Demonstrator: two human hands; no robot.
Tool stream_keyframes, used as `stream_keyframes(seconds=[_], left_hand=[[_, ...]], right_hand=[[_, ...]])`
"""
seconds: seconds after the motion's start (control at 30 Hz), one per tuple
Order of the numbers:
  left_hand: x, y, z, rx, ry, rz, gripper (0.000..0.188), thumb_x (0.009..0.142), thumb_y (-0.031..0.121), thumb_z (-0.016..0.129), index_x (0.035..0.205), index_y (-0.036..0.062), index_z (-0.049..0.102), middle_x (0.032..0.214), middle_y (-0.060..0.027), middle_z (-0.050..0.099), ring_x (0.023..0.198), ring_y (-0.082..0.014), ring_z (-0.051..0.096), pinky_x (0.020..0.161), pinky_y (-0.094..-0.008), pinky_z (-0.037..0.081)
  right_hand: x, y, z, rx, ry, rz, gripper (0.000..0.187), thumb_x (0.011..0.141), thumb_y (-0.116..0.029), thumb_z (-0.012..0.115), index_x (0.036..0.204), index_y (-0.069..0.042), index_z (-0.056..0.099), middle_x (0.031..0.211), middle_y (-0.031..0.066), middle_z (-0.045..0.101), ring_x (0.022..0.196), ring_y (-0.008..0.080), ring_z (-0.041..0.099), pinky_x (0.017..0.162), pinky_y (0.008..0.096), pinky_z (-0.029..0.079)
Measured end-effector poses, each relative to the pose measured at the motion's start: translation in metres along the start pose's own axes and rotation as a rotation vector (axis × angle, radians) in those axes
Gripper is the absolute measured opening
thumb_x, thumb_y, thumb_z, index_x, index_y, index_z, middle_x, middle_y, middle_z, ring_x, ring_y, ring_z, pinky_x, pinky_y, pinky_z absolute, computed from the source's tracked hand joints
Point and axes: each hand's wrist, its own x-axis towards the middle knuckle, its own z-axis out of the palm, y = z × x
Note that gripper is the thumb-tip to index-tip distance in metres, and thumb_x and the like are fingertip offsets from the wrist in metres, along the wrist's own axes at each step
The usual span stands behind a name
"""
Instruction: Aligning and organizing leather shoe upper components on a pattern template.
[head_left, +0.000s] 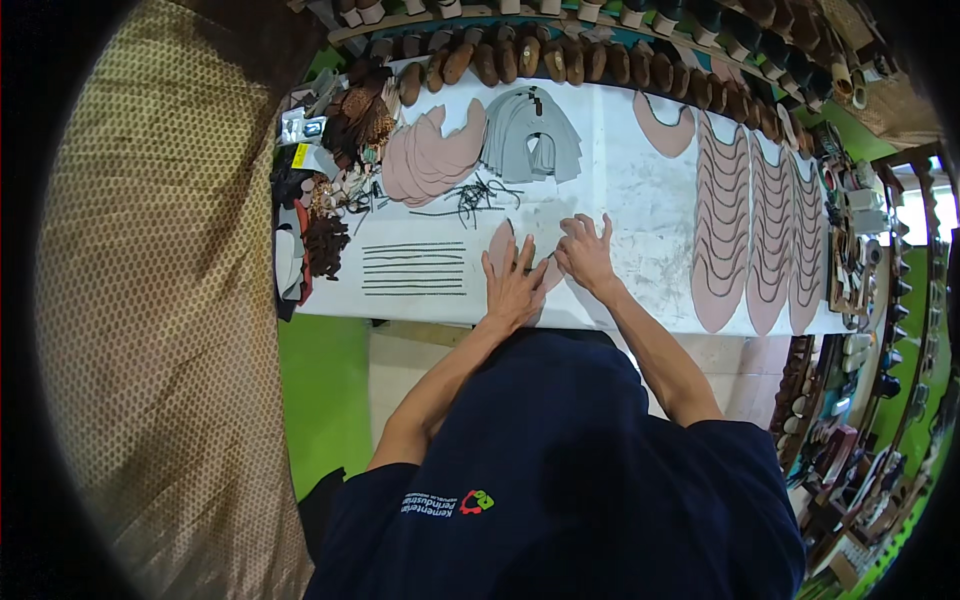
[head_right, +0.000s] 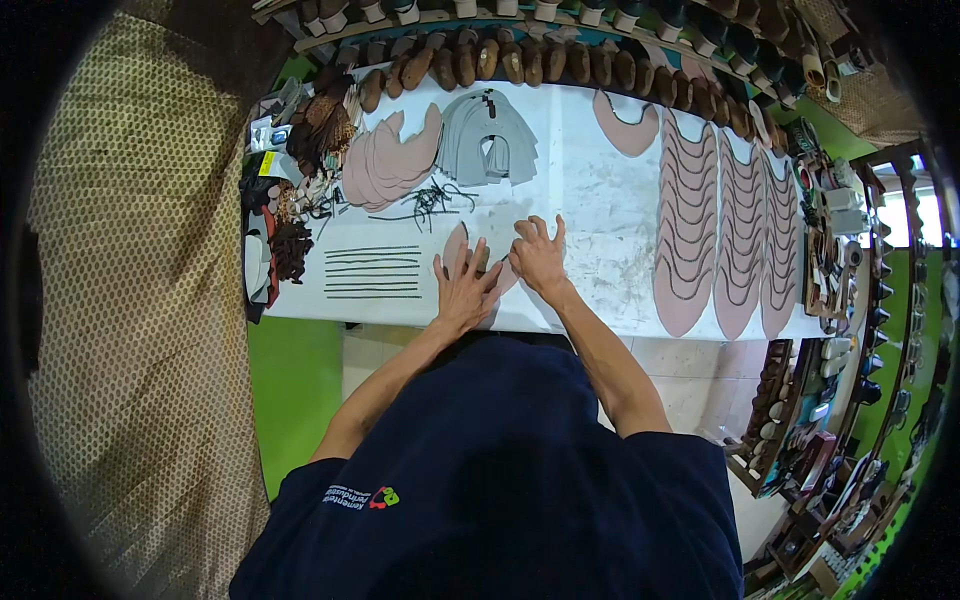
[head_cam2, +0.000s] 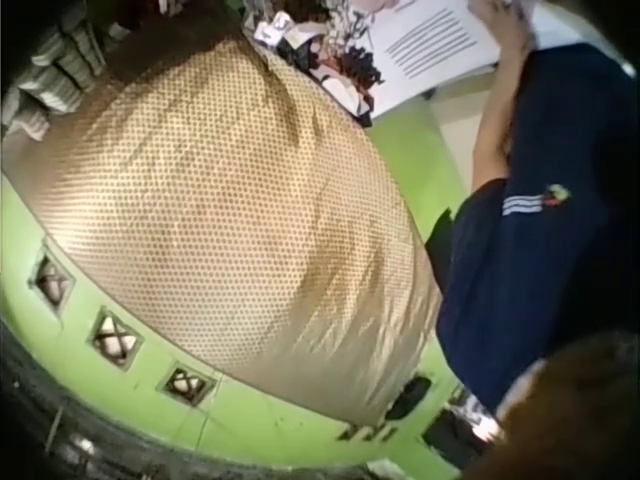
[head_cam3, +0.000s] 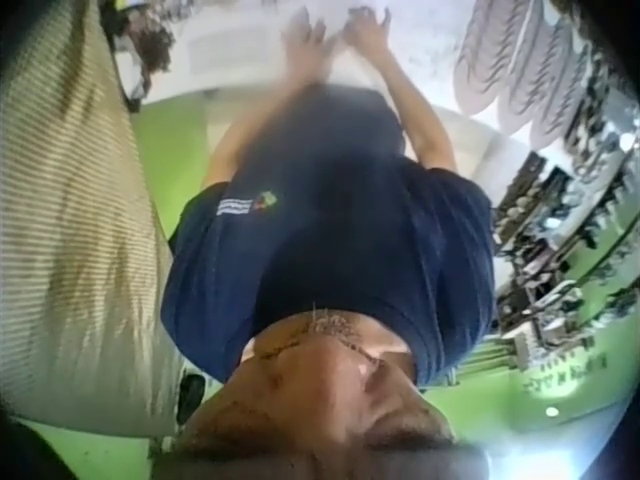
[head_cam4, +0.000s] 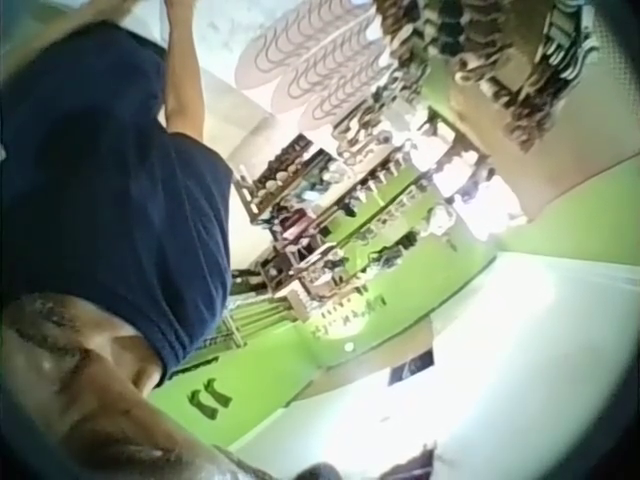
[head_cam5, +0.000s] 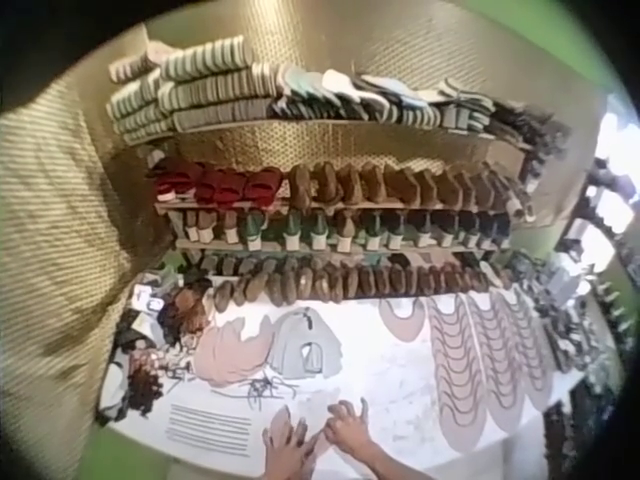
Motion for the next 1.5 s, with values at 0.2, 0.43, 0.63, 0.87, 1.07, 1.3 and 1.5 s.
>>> stream_keyframes(seconds=[0.2, 0.43, 0.63, 0.87, 1.07, 1.3, 1.5], left_hand=[[0.008, 0.008, -0.007, -0.047, -0.038, -0.031, 0.048, 0.1, 0.043, 0.064, 0.146, 0.0309, 0.063, 0.178, -0.0096, 0.015, 0.162, -0.0384, 0.012, 0.115, -0.081, 0.011], [0.009, 0.003, -0.006, -0.07, -0.007, 0.004, 0.048, 0.098, 0.039, 0.067, 0.144, 0.0299, 0.065, 0.177, -0.0089, 0.019, 0.162, -0.0378, 0.014, 0.116, -0.0809, 0.01], [0.007, 0.004, -0.006, -0.094, -0.01, -0.003, 0.048, 0.098, 0.036, 0.066, 0.146, 0.0306, 0.064, 0.176, -0.0126, 0.019, 0.162, -0.0396, 0.014, 0.116, -0.0804, 0.01], [0.01, 0.004, -0.008, -0.074, -0.061, -0.014, 0.05, 0.099, 0.038, 0.066, 0.148, 0.0323, 0.061, 0.177, -0.0131, 0.015, 0.162, -0.0393, 0.012, 0.115, -0.0815, 0.011], [0.012, 0.002, -0.009, -0.075, -0.065, 0.003, 0.049, 0.098, 0.039, 0.067, 0.147, 0.0317, 0.062, 0.178, -0.0134, 0.013, 0.162, -0.04, 0.012, 0.115, -0.0811, 0.011], [0.013, 0.003, -0.007, -0.101, -0.026, -0.003, 0.046, 0.097, 0.037, 0.069, 0.143, 0.0312, 0.065, 0.178, -0.0139, 0.014, 0.161, -0.0395, 0.013, 0.114, -0.0805, 0.012], [0.013, 0.003, -0.006, -0.093, -0.025, -0.002, 0.046, 0.096, 0.036, 0.071, 0.142, 0.0295, 0.066, 0.177, -0.0148, 0.015, 0.161, -0.0397, 0.015, 0.114, -0.0801, 0.013]], right_hand=[[0.0, -0.002, -0.003, -0.003, -0.015, 0.026, 0.016, 0.088, -0.026, 0.071, 0.083, -0.013, 0.08, 0.135, 0.0014, 0.062, 0.142, 0.0274, 0.045, 0.12, 0.0724, 0.019], [-0.008, 0.002, -0.003, 0.068, -0.024, 0.039, 0.012, 0.088, -0.025, 0.073, 0.088, -0.015, 0.081, 0.136, 0.0023, 0.062, 0.141, 0.0265, 0.046, 0.121, 0.0712, 0.019], [-0.021, 0.011, 0.0, 0.208, 0.003, 0.131, 0.013, 0.084, -0.024, 0.08, 0.094, -0.016, 0.081, 0.139, 0.0032, 0.062, 0.141, 0.0256, 0.047, 0.121, 0.0701, 0.019], [-0.024, 0.008, -0.006, 0.224, 0.026, 0.201, 0.015, 0.084, -0.025, 0.082, 0.096, -0.016, 0.081, 0.143, 0.0061, 0.06, 0.144, 0.0288, 0.044, 0.12, 0.069, 0.021], [-0.03, 0.012, -0.008, 0.263, 0.042, 0.252, 0.017, 0.085, -0.027, 0.082, 0.099, -0.017, 0.083, 0.145, 0.0057, 0.058, 0.145, 0.0297, 0.042, 0.121, 0.0684, 0.02], [-0.029, 0.013, -0.003, 0.237, 0.048, 0.247, 0.016, 0.088, -0.027, 0.08, 0.099, -0.015, 0.081, 0.146, 0.0047, 0.057, 0.146, 0.0301, 0.041, 0.121, 0.0687, 0.02], [-0.025, 0.019, 0.0, 0.146, 0.075, 0.195, 0.019, 0.094, -0.029, 0.075, 0.1, -0.012, 0.078, 0.149, 0.0053, 0.054, 0.148, 0.0332, 0.039, 0.12, 0.0701, 0.019]])
